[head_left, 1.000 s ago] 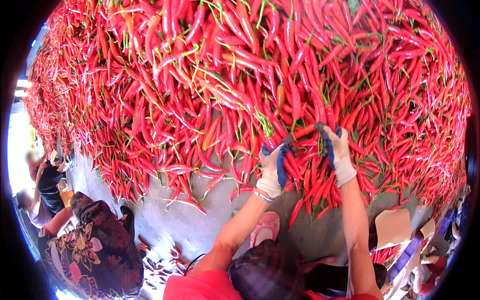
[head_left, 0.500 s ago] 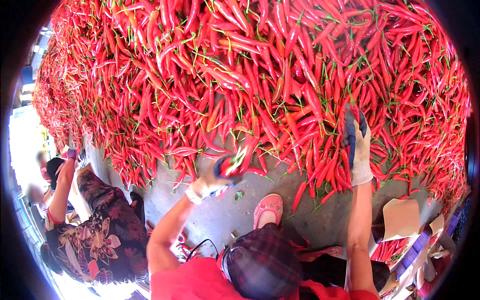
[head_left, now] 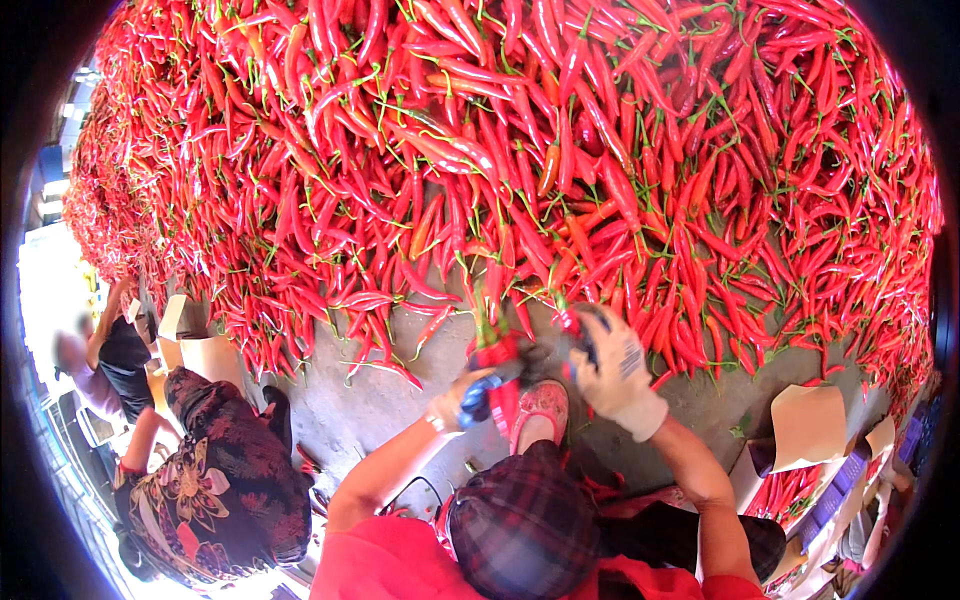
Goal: The person picks red chilies by hand from a large pile on the floor and arranges them into rows inside a cardboard box lined with paper.
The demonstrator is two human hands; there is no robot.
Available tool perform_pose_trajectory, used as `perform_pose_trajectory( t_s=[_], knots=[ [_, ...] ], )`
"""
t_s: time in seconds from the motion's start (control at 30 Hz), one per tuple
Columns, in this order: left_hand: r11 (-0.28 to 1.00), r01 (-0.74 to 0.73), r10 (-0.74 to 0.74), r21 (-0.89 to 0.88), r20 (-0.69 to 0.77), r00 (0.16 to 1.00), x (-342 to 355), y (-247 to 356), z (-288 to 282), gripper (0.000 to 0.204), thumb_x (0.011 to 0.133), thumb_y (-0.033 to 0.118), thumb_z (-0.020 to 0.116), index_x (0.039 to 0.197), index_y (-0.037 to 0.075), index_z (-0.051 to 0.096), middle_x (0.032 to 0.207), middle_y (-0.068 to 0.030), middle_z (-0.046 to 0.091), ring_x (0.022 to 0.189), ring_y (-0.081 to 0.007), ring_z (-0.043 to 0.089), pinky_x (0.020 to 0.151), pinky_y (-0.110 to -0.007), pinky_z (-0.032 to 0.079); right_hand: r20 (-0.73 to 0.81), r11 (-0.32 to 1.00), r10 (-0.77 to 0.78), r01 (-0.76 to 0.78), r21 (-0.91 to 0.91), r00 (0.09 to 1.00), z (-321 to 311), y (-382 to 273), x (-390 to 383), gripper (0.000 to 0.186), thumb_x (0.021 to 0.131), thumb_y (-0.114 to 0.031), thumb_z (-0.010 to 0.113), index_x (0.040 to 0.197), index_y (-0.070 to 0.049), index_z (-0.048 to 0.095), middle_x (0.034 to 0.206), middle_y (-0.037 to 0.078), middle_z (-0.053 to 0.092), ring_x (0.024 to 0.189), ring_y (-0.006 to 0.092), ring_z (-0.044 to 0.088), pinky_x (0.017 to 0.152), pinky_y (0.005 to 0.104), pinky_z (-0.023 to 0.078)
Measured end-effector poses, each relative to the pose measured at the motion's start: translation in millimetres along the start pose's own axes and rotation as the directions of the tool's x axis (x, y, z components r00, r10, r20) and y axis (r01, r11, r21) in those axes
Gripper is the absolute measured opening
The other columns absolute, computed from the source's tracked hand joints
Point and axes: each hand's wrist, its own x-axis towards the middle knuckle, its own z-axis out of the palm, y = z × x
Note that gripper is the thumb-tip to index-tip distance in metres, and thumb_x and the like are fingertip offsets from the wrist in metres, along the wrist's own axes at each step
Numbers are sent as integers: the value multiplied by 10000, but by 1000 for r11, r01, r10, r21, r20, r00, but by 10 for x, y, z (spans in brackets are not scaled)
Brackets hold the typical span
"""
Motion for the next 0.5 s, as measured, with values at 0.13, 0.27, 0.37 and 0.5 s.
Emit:
perform_pose_trajectory(
  t_s=[0.13,0.27,0.37,0.5],
  knots=[
    [784,-294,331,546,33,943,555,-371,281,378,815,50,479,1192,39,499,1152,-94,561,1058,-224,543,941,-334,408,-13,924,0,-5,-382,1000,196,35,-154,550,763,-257,553,1216,27,420,1223,240,417,1114,396,414,946,470,322],
    [908,-355,367,223,-10,930,895,-823,130,307,842,123,497,1135,35,529,1077,-94,588,1020,-212,557,902,-336,439,141,951,26,19,-310,990,54,68,-107,584,795,-288,535,1242,55,382,1228,265,406,1115,416,417,954,471,326],
    [945,-87,89,-315,-9,996,904,-458,383,451,829,201,498,1232,3,449,1190,-148,529,1136,-250,488,996,-377,359,274,956,-8,87,-280,962,-177,26,9,602,808,-311,539,1254,54,365,1215,257,420,1095,406,440,934,455,356],
    [825,-241,415,-511,257,873,861,14,660,575,795,271,633,1264,45,388,1053,-110,556,1027,-257,528,927,-395,417,44,869,-205,203,-451,978,-613,257,648,397,728,-121,556,1123,-129,517,1215,137,462,1096,316,458,926,432,367]
  ],
)
